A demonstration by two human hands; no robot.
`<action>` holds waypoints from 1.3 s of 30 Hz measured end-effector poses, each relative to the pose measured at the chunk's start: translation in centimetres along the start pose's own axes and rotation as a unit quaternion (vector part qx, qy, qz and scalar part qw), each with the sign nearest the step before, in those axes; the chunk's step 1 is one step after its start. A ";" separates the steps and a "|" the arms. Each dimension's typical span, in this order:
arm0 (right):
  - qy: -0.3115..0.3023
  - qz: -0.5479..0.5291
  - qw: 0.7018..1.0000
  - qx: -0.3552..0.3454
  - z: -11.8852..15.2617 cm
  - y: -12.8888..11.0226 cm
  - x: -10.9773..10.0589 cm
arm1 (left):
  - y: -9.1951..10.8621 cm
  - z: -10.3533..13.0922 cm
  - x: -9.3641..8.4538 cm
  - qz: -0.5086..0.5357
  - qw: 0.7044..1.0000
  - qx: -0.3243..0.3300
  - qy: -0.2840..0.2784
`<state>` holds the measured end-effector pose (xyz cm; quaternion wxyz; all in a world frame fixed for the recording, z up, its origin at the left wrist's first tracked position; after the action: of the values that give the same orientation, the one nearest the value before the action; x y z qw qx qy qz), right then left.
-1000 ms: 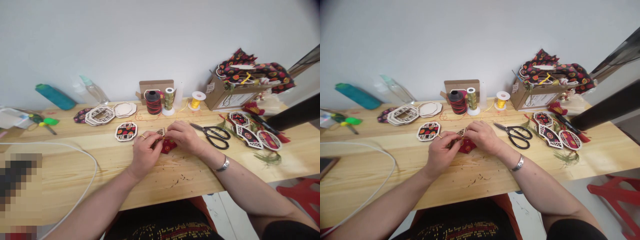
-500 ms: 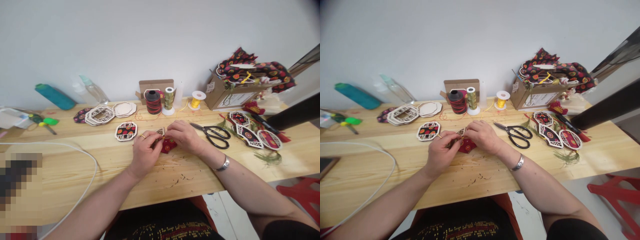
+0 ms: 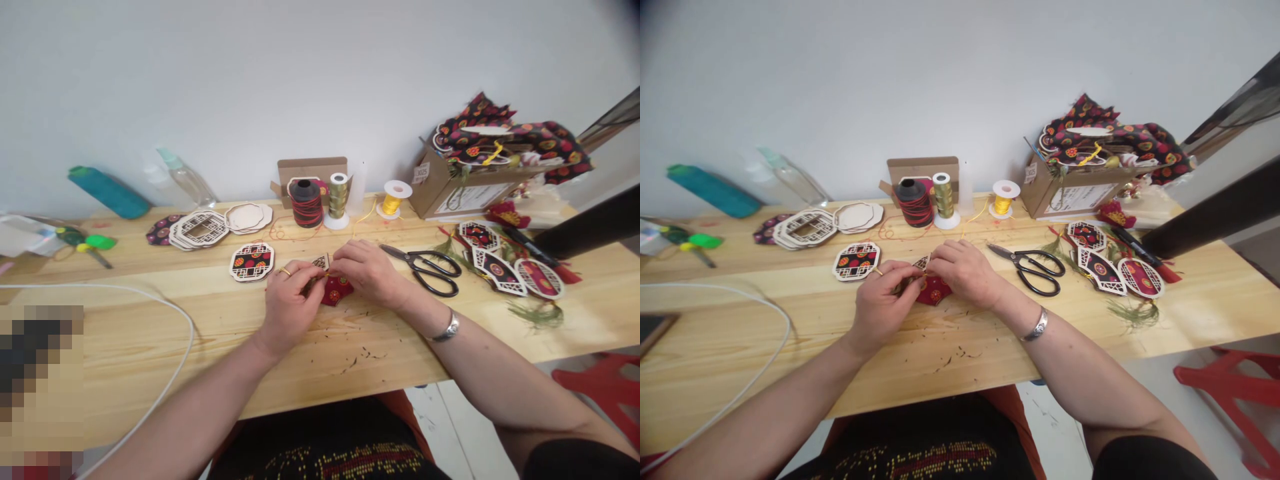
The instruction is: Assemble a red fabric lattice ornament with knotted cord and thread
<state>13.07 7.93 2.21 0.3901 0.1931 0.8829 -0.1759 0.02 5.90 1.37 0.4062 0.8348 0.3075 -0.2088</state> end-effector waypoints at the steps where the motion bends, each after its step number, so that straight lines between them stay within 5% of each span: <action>1: 0.000 0.000 1.000 0.000 0.0 0.0 0.0 | 0.0 0.0 0.0 0.001 1.000 0.000 0.000; 39: -0.027 0.006 1.000 -0.005 -0.1 -0.4 0.4 | -0.1 0.0 0.0 0.003 1.000 0.000 -0.006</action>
<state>12.55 7.66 1.99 0.4155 0.1918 0.8718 -0.1746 -0.03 5.95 1.34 0.4089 0.8343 0.3026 -0.2126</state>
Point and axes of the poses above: each hand's wrist, its own z-axis away from the middle knuckle, its own x-axis out of the palm, y = z × x, the point moved 7 cm from there along -z, towards the middle knuckle, and after that the axes turned 1 degree about y, right-handed, at the moved point
